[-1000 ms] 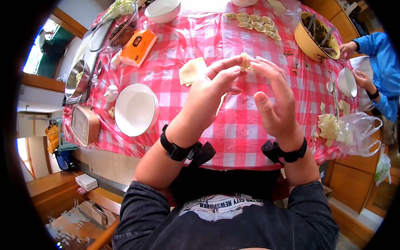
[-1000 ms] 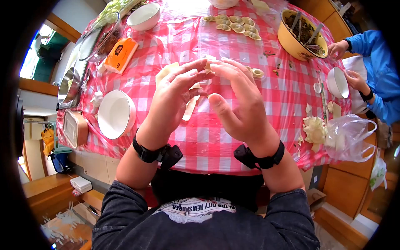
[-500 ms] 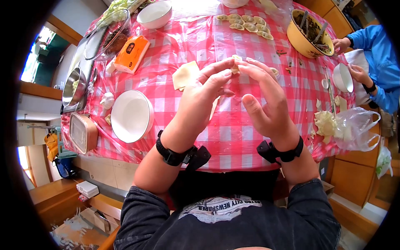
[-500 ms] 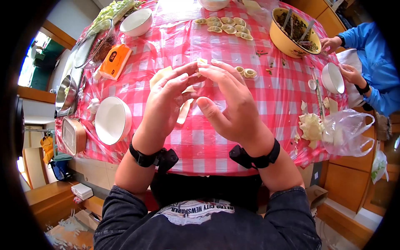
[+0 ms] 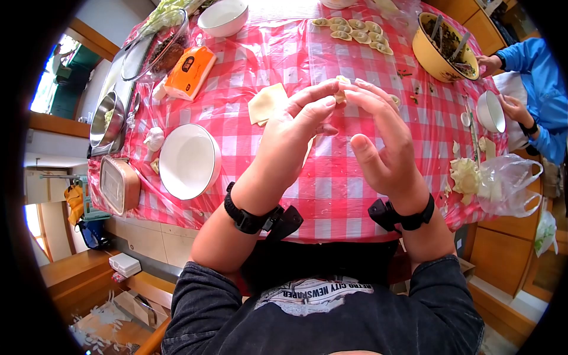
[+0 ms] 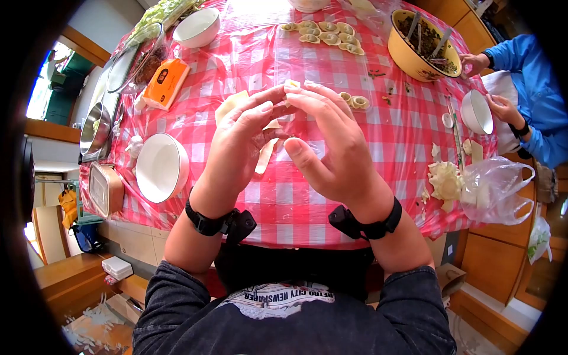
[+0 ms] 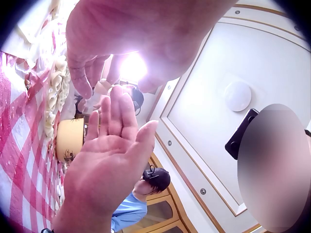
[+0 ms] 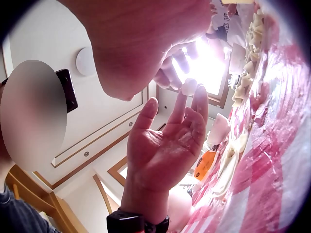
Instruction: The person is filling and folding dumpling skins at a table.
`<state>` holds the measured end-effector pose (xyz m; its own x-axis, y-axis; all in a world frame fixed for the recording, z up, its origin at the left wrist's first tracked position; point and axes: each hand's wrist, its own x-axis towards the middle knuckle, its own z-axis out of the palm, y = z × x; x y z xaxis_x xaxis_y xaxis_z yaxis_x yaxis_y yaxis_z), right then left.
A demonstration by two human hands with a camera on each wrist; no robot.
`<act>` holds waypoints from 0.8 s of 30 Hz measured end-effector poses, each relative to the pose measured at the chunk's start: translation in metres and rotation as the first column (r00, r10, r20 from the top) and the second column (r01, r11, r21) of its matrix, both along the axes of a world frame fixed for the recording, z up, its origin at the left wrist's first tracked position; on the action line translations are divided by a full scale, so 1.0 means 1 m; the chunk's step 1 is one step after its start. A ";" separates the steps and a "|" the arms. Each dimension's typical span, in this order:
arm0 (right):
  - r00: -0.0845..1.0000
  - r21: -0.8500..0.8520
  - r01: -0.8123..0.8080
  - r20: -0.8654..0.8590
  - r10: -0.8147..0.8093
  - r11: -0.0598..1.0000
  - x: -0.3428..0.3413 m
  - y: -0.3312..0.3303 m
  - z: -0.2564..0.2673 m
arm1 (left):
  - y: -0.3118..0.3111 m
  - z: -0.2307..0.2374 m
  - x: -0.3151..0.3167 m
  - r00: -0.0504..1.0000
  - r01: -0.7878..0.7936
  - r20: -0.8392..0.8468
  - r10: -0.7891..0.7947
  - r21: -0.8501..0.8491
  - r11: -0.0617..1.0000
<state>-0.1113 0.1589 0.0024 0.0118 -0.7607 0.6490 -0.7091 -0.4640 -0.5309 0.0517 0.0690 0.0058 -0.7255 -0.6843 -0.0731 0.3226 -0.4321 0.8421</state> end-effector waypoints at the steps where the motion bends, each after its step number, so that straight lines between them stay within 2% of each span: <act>1: 1.000 -0.005 0.000 0.001 0.000 1.000 0.000 0.000 0.000 | 0.000 0.000 0.000 1.000 -0.001 0.000 0.001 0.000 1.000; 13: 1.000 -0.003 -0.011 -0.004 0.011 1.000 0.000 -0.001 0.000 | -0.001 0.003 0.001 1.000 -0.012 -0.027 0.011 -0.030 0.999; 19: 1.000 0.002 -0.009 0.000 0.009 1.000 0.001 0.000 0.002 | 0.000 0.000 0.000 1.000 -0.016 -0.007 0.017 0.014 1.000; 21: 1.000 0.004 -0.011 -0.007 0.011 1.000 0.000 0.000 0.001 | 0.000 -0.001 0.000 1.000 -0.017 0.003 0.017 -0.047 0.999; 24: 1.000 0.000 -0.014 -0.004 0.014 1.000 0.000 0.000 0.000 | -0.001 -0.002 0.000 1.000 -0.009 -0.007 0.008 -0.039 0.999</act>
<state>-0.1116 0.1585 0.0027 0.0253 -0.7603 0.6490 -0.7045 -0.4742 -0.5281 0.0520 0.0682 0.0035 -0.7201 -0.6926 -0.0414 0.3316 -0.3959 0.8563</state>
